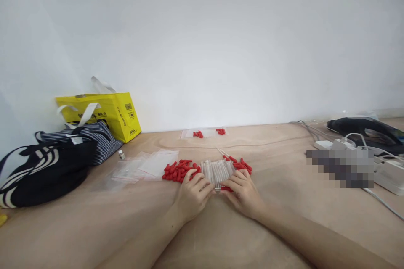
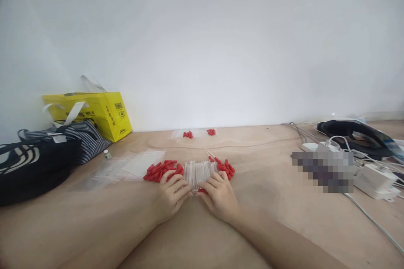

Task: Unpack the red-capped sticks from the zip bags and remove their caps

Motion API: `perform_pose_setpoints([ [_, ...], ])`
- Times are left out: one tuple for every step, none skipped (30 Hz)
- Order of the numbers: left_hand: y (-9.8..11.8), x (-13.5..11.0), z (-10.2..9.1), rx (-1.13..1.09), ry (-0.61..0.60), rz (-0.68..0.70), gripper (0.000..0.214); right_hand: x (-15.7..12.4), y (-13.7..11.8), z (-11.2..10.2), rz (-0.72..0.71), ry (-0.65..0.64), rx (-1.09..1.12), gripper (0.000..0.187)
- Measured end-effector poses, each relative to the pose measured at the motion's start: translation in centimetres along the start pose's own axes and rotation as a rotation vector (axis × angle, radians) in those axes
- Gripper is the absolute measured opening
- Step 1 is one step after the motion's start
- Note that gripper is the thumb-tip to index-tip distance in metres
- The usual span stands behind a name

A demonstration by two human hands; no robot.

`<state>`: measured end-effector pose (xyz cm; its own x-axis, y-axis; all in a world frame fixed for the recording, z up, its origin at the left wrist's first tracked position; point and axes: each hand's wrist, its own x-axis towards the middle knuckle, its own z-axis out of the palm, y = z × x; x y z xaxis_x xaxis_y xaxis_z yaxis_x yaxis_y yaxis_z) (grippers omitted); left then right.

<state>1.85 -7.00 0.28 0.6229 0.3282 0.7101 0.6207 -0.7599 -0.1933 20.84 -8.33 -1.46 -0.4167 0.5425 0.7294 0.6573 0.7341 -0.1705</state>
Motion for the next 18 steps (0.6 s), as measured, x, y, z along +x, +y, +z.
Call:
perform_pose_setpoints([
  [0.0,-0.1,0.2,0.008,-0.012,0.008,0.013,0.0,0.0,0.2,0.000,0.012,-0.004,0.014],
  [0.0,-0.1,0.3,0.021,-0.016,0.018,0.015,0.1,0.1,0.3,-0.005,0.021,-0.016,0.014],
  [0.0,-0.1,0.4,0.037,-0.012,0.028,0.017,0.2,0.1,0.4,-0.013,0.028,-0.034,0.014],
  [0.0,-0.1,0.3,0.055,-0.005,0.035,0.020,0.2,0.1,0.4,-0.024,0.032,-0.054,0.014],
  [0.1,-0.1,0.3,0.072,0.001,0.038,0.022,0.3,0.0,0.3,-0.036,0.035,-0.072,0.014],
  [0.2,-0.1,0.1,0.086,0.012,0.036,0.024,0.3,0.0,0.2,-0.050,0.040,-0.086,0.014],
  [0.3,-0.1,0.0,0.095,0.026,0.027,0.025,0.2,-0.1,0.1,-0.062,0.044,-0.094,0.014],
  [0.4,-0.1,-0.2,0.100,0.039,0.014,0.026,0.2,-0.1,0.0,-0.072,0.049,-0.099,0.014],
  [0.5,0.0,-0.3,0.100,0.047,0.002,0.026,0.1,-0.1,-0.1,-0.076,0.052,-0.100,0.015],
  [0.6,0.0,-0.4,0.095,0.051,-0.006,0.025,0.1,-0.1,-0.2,-0.077,0.057,-0.098,0.016],
  [0.7,0.0,-0.5,0.086,0.056,-0.011,0.026,0.0,-0.1,-0.2,-0.076,0.059,-0.094,0.017],
  [0.7,0.1,-0.6,0.077,0.059,-0.012,0.026,0.0,-0.1,-0.2,-0.076,0.059,-0.090,0.018],
  [0.8,0.1,-0.6,0.067,0.063,-0.011,0.027,0.0,-0.1,-0.3,-0.077,0.059,-0.086,0.019],
  [0.8,0.1,-0.6,0.059,0.068,-0.009,0.027,0.0,-0.1,-0.3,-0.079,0.058,-0.084,0.020],
  [0.8,0.2,-0.7,0.054,0.071,-0.008,0.027,0.0,-0.1,-0.4,-0.084,0.054,-0.083,0.021],
  [0.8,0.2,-0.7,0.051,0.072,-0.007,0.026,0.0,-0.1,-0.4,-0.090,0.050,-0.084,0.021],
  [0.8,0.2,-0.7,0.050,0.069,-0.004,0.025,0.0,-0.1,-0.5,-0.097,0.043,-0.086,0.022],
  [0.8,0.2,-0.7,0.050,0.064,0.000,0.025,0.0,-0.1,-0.6,-0.105,0.036,-0.087,0.022],
])
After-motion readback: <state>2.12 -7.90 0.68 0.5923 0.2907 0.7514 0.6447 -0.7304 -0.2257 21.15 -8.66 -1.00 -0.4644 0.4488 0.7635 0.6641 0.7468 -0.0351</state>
